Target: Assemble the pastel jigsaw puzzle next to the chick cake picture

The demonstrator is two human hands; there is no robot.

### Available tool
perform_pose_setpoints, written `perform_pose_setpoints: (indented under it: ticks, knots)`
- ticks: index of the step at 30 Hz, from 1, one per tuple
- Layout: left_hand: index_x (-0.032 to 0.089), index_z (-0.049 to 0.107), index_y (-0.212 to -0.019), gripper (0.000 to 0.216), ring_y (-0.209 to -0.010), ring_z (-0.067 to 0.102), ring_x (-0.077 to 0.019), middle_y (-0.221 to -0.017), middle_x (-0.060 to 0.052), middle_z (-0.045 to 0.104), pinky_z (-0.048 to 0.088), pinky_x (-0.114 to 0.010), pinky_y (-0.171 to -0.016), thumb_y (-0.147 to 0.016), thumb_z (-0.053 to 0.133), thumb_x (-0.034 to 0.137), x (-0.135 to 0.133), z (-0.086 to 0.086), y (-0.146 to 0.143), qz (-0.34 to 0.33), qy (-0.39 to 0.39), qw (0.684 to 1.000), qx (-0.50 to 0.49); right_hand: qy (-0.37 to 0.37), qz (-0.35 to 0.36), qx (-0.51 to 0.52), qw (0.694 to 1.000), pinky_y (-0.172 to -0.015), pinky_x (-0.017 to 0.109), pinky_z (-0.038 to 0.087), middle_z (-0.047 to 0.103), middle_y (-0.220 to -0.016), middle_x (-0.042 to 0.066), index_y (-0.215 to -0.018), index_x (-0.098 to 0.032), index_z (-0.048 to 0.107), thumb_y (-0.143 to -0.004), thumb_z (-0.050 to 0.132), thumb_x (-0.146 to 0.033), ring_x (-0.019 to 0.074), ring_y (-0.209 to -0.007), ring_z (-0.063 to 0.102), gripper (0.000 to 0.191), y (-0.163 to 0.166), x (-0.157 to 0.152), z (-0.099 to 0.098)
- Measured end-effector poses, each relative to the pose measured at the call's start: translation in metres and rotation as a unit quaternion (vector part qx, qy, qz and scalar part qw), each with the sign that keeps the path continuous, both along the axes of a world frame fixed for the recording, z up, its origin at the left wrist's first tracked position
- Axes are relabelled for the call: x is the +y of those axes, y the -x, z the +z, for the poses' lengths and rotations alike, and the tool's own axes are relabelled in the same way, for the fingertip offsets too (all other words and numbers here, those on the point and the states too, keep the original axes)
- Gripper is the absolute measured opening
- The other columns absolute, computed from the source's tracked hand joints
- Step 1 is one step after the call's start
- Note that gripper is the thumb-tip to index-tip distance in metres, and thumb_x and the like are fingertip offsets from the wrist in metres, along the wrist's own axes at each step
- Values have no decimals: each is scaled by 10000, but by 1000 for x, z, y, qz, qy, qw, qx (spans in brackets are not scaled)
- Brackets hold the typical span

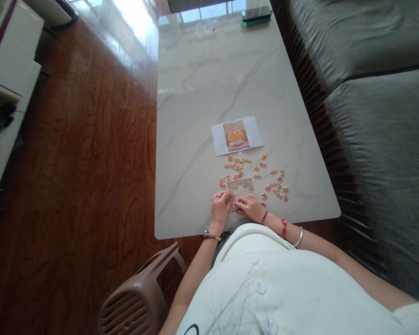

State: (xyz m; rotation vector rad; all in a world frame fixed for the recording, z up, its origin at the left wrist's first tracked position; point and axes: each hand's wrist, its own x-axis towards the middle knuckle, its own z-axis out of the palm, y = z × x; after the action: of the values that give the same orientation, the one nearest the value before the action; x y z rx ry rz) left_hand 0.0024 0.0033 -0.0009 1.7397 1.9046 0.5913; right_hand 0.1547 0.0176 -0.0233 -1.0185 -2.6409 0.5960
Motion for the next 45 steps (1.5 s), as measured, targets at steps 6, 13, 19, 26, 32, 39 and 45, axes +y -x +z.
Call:
perform_pose_setpoints:
  ticks: [6, 13, 19, 26, 32, 39, 45]
  knots:
    - [208, 579, -844, 115, -876, 485, -161, -897, -29, 584, 396, -319, -808, -745, 523, 211, 5, -3, 6, -15, 6, 1000, -26, 6, 11, -1, 1000, -748, 319, 298, 553, -866, 74, -864, -171, 581, -810, 438, -332, 179, -836, 438, 221, -1, 1, 0]
    - [198, 563, -892, 169, -879, 513, -145, -929, -36, 576, 409, -304, -811, -779, 443, 159, 8, -4, 13, -36, 0, 998, -51, 11, 13, 4, 1000, -751, 316, 301, 548, -873, 77, -869, -173, 580, -808, 445, -316, 175, -837, 439, 205, -2, 1, 1]
    - [202, 549, -927, 207, -914, 508, -145, -966, -42, 558, 404, -302, -842, -779, 422, 133, 2, -4, 19, -17, -16, 999, -32, 21, 23, 14, 999, -755, 318, 301, 541, -877, 76, -885, -175, 576, -801, 454, -332, 177, -840, 439, 215, -3, 2, 1]
    - [198, 556, -922, 215, -927, 497, -153, -977, -47, 552, 410, -305, -841, -770, 426, 119, -10, -2, 17, -15, -14, 1000, -18, 24, 31, 7, 999, -756, 323, 305, 539, -887, 80, -891, -172, 579, -803, 446, -342, 181, -852, 430, 233, -4, 2, 1]
    - [198, 556, -918, 207, -942, 492, -155, -984, -47, 549, 405, -316, -856, -778, 420, 130, -12, -4, 17, -21, -20, 999, -21, 15, 32, -2, 999, -754, 318, 319, 541, -878, 77, -907, -169, 574, -804, 445, -334, 182, -847, 430, 233, -6, 2, 6]
    - [199, 557, -910, 194, -933, 494, -160, -971, -50, 549, 406, -329, -854, -783, 420, 148, -10, -7, 19, -21, -35, 999, -22, 12, 33, 2, 999, -759, 322, 342, 550, -871, 78, -900, -169, 572, -793, 458, -359, 181, -837, 447, 246, -6, -2, 5]
    - [193, 560, -916, 189, -918, 508, -161, -968, -54, 549, 420, -330, -835, -786, 426, 164, -12, -6, 26, 7, -80, 997, -22, 18, -70, 45, 996, -781, 316, 362, 547, -921, 81, -937, -179, 568, -803, 449, -244, 179, -874, 465, 190, -37, 14, 17]
